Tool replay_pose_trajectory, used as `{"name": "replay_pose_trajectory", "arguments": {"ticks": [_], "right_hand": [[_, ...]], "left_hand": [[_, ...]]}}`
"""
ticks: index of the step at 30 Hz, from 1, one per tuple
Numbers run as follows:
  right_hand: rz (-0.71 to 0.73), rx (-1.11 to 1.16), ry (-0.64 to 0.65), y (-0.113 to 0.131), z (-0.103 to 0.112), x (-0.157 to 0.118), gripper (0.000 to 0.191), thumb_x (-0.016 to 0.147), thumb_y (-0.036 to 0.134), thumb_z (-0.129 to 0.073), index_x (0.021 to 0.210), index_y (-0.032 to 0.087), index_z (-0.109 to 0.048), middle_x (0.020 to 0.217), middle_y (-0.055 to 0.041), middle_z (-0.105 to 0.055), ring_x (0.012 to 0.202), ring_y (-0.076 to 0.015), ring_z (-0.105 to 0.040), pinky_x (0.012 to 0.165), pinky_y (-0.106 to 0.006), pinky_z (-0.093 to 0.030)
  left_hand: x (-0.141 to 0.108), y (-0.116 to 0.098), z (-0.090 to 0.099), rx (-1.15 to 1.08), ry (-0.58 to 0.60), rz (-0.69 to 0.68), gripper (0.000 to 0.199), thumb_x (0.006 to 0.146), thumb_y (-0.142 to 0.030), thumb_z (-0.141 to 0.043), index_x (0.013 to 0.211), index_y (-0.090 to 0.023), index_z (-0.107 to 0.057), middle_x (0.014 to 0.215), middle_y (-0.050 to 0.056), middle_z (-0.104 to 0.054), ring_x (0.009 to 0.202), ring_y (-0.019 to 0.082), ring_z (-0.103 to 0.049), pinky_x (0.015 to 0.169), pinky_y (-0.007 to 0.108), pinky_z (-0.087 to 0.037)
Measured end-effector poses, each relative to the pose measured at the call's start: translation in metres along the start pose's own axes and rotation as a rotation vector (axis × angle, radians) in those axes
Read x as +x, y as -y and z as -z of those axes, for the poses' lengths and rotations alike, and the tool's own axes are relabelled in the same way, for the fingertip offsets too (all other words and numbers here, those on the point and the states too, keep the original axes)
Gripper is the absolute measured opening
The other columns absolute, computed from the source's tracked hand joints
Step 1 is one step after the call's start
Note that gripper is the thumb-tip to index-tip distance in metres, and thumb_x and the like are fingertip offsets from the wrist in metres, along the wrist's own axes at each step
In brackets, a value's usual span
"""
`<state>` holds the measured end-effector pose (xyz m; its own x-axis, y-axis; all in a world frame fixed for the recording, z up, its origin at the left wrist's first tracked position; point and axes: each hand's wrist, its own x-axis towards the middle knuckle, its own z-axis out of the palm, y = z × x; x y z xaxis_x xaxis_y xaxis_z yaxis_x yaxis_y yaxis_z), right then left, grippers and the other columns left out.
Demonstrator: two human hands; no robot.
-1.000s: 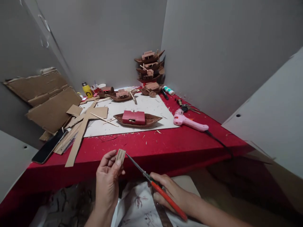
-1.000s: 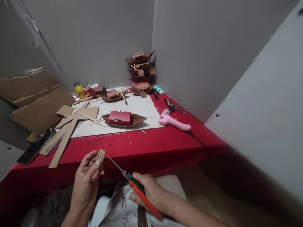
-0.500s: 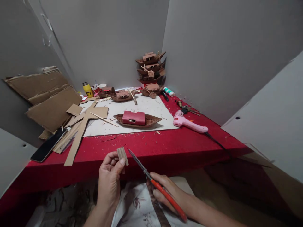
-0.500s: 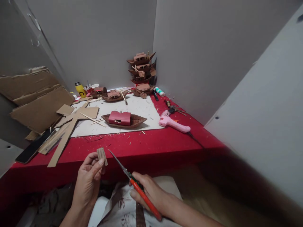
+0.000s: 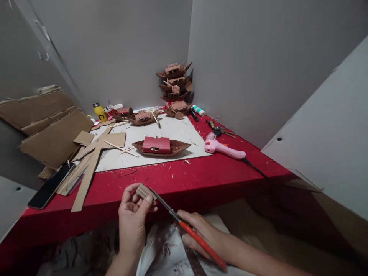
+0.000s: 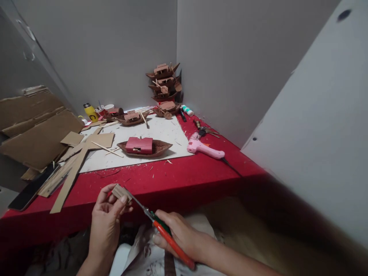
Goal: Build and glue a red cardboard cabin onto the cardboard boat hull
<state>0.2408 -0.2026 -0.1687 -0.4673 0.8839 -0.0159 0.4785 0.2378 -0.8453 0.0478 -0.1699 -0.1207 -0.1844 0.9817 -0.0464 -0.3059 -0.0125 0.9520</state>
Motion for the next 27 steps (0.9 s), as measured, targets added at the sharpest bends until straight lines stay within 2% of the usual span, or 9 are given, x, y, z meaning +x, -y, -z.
{"name": "replay_pose_trajectory", "arguments": {"ticks": [3,10,18,22,27], "right_hand": [[-0.001,0.012,0.01,0.0,0.003,0.002,0.015,0.084,0.034,-0.057,0.083,0.02,-0.056,0.069,0.0024,-0.054,0.066,-0.014,-0.049,0.066,-0.023,-0.045],[-0.004,0.031,-0.075,-0.015,-0.001,-0.001,0.02,0.081,0.04,-0.06,0.084,0.02,-0.058,0.063,0.0023,-0.051,0.064,-0.0149,-0.049,0.063,-0.024,-0.044],[-0.022,0.091,-0.038,-0.023,-0.006,0.007,0.028,0.084,0.043,-0.058,0.071,0.019,-0.053,0.059,0.0038,-0.044,0.058,-0.0122,-0.042,0.056,-0.022,-0.039],[-0.004,0.073,0.015,-0.016,-0.006,0.006,0.03,0.088,0.045,-0.052,0.072,0.019,-0.05,0.059,0.0039,-0.043,0.057,-0.0119,-0.042,0.056,-0.022,-0.04],[0.014,-0.07,-0.061,0.003,-0.002,-0.011,0.025,0.087,0.045,-0.053,0.083,0.021,-0.056,0.072,-0.0007,-0.057,0.067,-0.016,-0.05,0.067,-0.026,-0.045]], "left_hand": [[0.002,0.001,-0.002,0.006,0.01,0.027,0.043,0.069,-0.027,-0.08,0.104,-0.022,-0.056,0.083,-0.001,-0.068,0.067,0.012,-0.066,0.057,0.023,-0.058],[0.004,0.002,-0.002,0.066,0.02,0.051,0.043,0.067,-0.03,-0.082,0.101,-0.021,-0.056,0.077,-0.001,-0.07,0.06,0.015,-0.067,0.056,0.028,-0.059],[0.006,0.008,0.001,0.07,0.058,0.043,0.042,0.069,-0.031,-0.081,0.101,-0.02,-0.056,0.078,0.0,-0.071,0.062,0.015,-0.068,0.057,0.027,-0.058],[0.003,0.008,0.002,0.066,0.02,0.039,0.038,0.071,-0.034,-0.08,0.096,-0.018,-0.057,0.074,0.001,-0.07,0.06,0.014,-0.067,0.055,0.026,-0.058],[-0.008,0.004,0.006,0.055,0.017,0.042,0.036,0.068,-0.034,-0.082,0.089,-0.018,-0.057,0.071,-0.001,-0.07,0.058,0.013,-0.065,0.053,0.024,-0.056]]}}
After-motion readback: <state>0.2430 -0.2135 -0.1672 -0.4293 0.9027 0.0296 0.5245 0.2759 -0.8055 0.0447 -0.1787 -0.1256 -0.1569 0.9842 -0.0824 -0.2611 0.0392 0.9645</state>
